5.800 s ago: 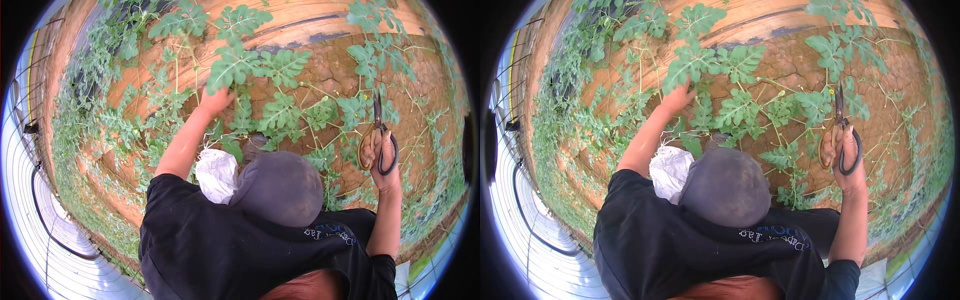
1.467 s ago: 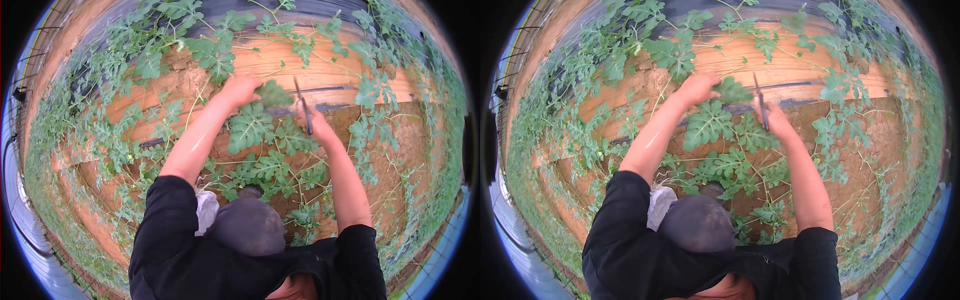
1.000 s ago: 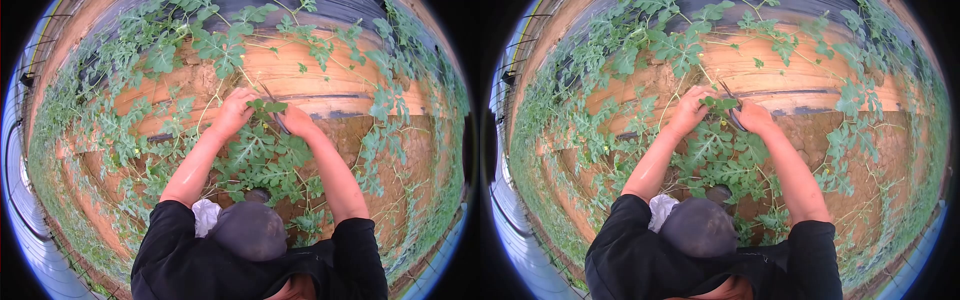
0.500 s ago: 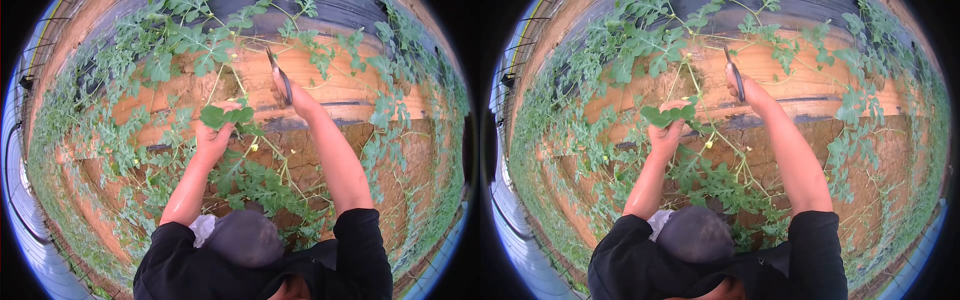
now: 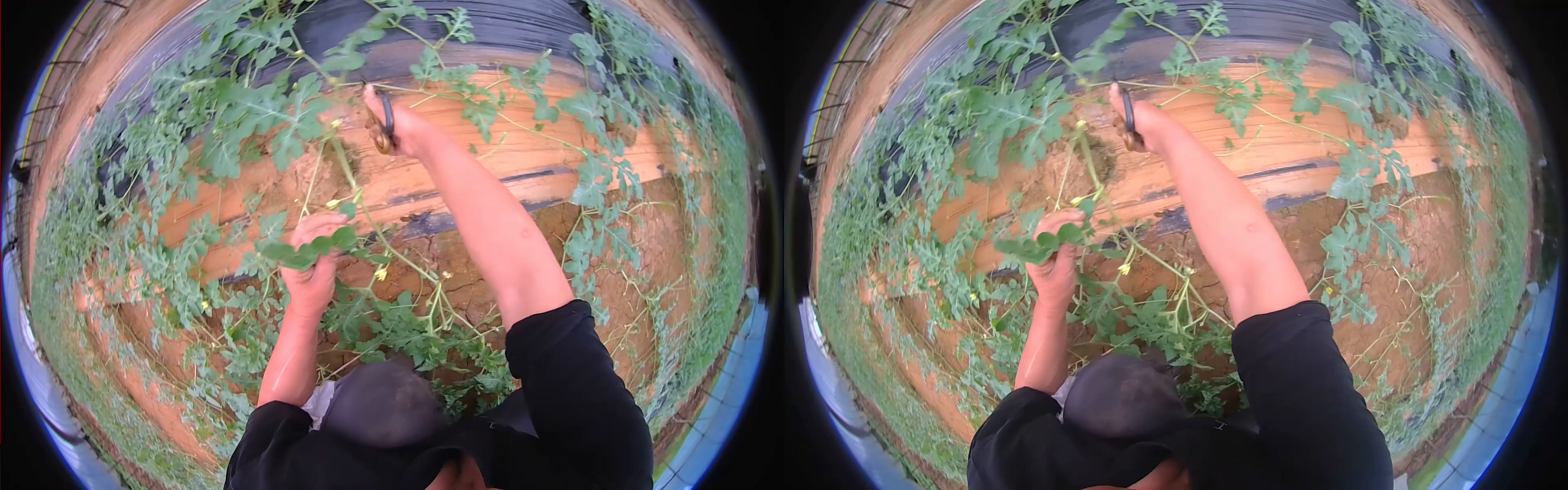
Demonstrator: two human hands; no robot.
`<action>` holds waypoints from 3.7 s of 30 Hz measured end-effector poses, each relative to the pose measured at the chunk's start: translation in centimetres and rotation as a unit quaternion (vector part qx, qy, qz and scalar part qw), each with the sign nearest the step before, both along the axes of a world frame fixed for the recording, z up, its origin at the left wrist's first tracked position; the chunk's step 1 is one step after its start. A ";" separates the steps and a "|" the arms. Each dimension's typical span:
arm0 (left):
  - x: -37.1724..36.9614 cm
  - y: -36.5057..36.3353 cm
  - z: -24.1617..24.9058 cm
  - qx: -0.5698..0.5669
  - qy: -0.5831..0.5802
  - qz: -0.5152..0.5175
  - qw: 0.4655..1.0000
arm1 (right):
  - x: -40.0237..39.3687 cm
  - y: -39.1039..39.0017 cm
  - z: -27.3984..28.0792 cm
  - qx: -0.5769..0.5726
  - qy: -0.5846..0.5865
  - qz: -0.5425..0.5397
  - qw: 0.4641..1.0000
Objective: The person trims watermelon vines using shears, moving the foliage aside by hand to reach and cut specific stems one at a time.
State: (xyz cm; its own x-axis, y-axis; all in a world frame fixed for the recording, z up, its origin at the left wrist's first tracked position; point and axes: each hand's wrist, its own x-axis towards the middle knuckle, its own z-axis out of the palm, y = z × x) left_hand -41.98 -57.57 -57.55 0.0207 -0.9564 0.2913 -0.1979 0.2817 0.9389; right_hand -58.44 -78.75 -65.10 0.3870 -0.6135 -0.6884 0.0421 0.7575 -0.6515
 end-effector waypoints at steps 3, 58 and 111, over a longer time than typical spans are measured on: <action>0.1 0.3 0.1 0.038 0.025 0.018 0.999 | -1.1 1.4 1.8 0.007 0.013 -0.072 0.997; -14.4 -16.8 0.1 0.065 0.052 -0.003 0.997 | -33.5 8.0 0.9 0.079 0.105 -0.228 0.965; -30.6 -3.2 -13.2 0.075 -0.413 -0.371 0.828 | -44.5 24.6 -0.5 0.098 0.299 -0.053 0.948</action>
State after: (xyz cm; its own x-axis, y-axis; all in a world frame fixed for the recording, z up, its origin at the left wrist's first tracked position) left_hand -72.63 -60.78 -70.78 -0.7362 -0.6431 -0.2109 -0.6149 0.5052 0.6055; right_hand -102.89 -54.10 -65.56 -0.1650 -0.4649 -0.8698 -0.2082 0.8785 -0.4300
